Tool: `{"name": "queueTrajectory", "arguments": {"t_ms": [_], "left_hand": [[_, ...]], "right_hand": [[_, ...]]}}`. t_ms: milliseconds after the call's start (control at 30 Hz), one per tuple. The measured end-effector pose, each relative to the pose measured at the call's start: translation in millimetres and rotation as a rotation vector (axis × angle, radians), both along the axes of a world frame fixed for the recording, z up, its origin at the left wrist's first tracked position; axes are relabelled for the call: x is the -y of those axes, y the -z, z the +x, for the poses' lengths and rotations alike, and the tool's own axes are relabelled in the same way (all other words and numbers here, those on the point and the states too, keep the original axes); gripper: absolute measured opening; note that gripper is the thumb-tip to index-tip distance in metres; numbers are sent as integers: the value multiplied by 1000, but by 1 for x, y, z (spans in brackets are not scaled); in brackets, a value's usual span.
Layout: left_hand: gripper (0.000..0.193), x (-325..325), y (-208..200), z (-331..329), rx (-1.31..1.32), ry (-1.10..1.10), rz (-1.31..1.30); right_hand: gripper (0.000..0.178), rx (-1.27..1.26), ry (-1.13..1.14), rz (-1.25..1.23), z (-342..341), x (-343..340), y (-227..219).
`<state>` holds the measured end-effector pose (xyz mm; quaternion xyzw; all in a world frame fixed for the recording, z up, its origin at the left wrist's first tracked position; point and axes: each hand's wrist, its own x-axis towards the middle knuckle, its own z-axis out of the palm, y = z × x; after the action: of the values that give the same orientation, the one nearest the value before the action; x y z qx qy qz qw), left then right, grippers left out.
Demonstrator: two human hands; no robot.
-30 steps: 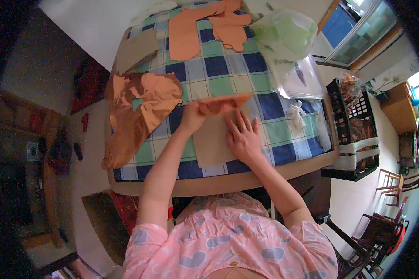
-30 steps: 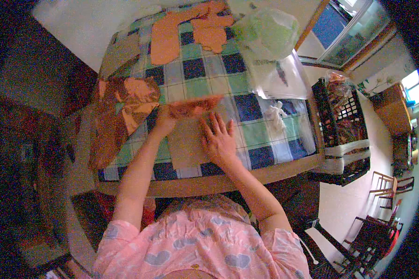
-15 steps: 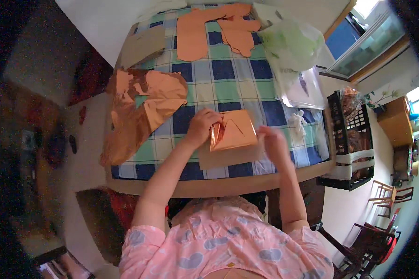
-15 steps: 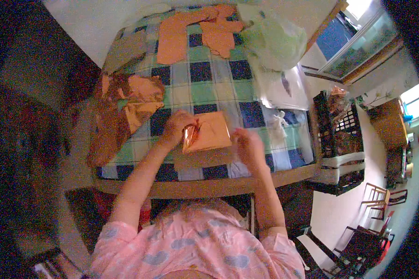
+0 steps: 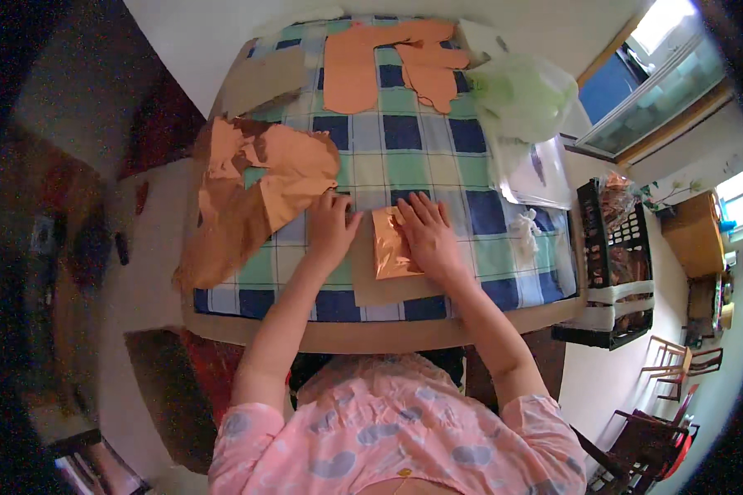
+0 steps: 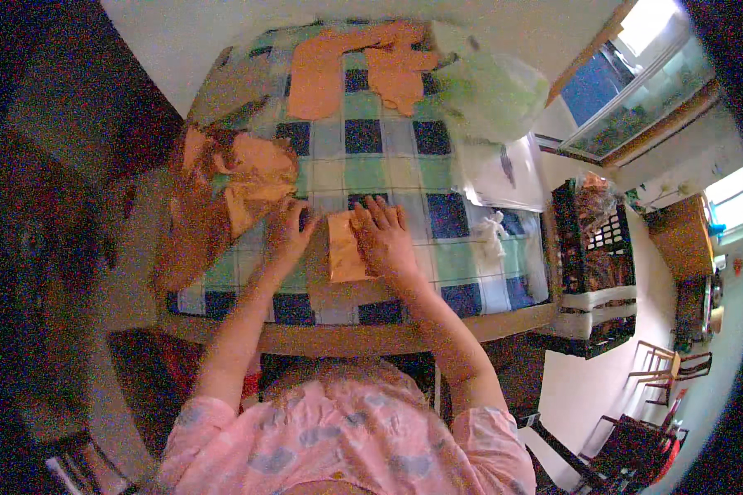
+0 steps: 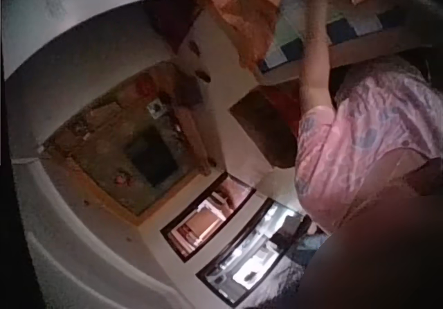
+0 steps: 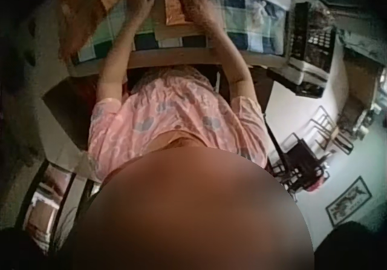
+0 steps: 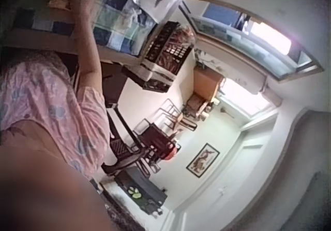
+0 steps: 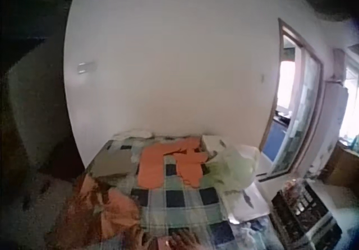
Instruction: Folding deflated foil balloons onto a flat piece of cardboard.
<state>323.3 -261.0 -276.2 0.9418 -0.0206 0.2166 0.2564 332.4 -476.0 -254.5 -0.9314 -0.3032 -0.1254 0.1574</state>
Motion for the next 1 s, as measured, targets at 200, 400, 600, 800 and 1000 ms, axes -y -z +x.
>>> {"name": "queueTrajectory", "arguments": {"t_ms": [200, 400, 600, 800, 1000], "left_hand": [[20, -12, -11, 3, -234, 66, -130], [15, -18, -7, 33, -268, 194, -146], [16, -27, 1, 43, -143, 40, 32], [19, -12, -10, 0, -211, 15, 2], [14, 3, -4, 22, -151, -48, -59]], "right_hand": [[44, -15, -13, 52, 3, -5, 2], [53, -29, -49, -15, 7, 2, 12], [45, 4, -104, -28, -2, 1, 4], [38, 31, -69, 10, -1, 6, 4], [48, 36, -46, -2, -2, 1, 2]]}}
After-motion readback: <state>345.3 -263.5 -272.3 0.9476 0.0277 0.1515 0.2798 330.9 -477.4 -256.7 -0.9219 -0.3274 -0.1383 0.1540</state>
